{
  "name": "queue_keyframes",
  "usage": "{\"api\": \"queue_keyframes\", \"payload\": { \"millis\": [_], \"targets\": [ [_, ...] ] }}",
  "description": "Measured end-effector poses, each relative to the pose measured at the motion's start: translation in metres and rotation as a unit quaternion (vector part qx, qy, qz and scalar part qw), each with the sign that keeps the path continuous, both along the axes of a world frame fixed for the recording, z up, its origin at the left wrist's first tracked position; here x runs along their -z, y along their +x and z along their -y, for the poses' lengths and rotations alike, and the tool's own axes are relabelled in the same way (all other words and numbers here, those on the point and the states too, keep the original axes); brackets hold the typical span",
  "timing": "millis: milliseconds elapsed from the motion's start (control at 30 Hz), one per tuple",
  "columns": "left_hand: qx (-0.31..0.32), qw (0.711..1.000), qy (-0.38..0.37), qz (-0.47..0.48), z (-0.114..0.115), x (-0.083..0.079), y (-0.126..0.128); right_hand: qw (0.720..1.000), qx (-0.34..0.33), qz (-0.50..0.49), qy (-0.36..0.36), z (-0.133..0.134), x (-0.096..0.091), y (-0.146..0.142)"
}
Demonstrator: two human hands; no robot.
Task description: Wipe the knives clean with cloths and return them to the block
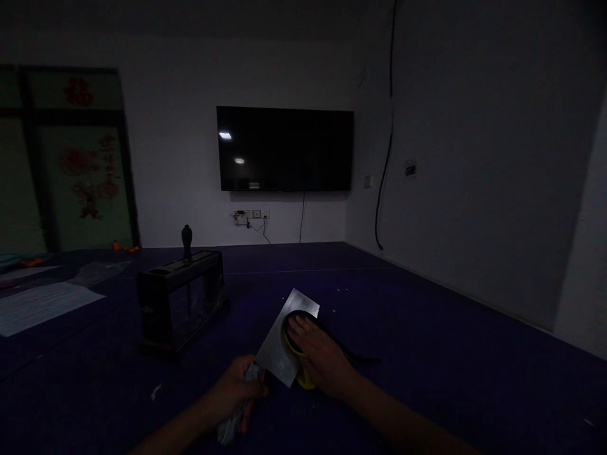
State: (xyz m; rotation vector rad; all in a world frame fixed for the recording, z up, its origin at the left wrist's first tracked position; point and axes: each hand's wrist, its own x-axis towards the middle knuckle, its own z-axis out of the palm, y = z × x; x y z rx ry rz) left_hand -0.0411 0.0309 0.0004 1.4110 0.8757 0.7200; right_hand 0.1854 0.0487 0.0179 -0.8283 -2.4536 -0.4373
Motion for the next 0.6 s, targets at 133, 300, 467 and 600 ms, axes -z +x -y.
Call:
{"api": "queue_keyframes", "payload": {
  "millis": [133,300,467,600],
  "targets": [
    [-0.006,1.000,0.000,-0.006,0.000,0.001,0.000,0.999,-0.036,0.032,-0.018,0.005,-0.005,-0.001],
    [-0.020,1.000,0.013,-0.002,0.005,0.001,-0.001,0.999,-0.006,0.003,-0.031,0.002,-0.005,-0.003],
    [-0.023,1.000,0.018,-0.013,0.007,-0.003,-0.001,0.997,0.039,-0.060,-0.009,-0.008,0.004,-0.001],
    [-0.013,0.999,0.023,-0.021,0.008,-0.005,0.000,0.991,0.078,-0.108,0.008,-0.016,0.009,0.003]
  ]
}}
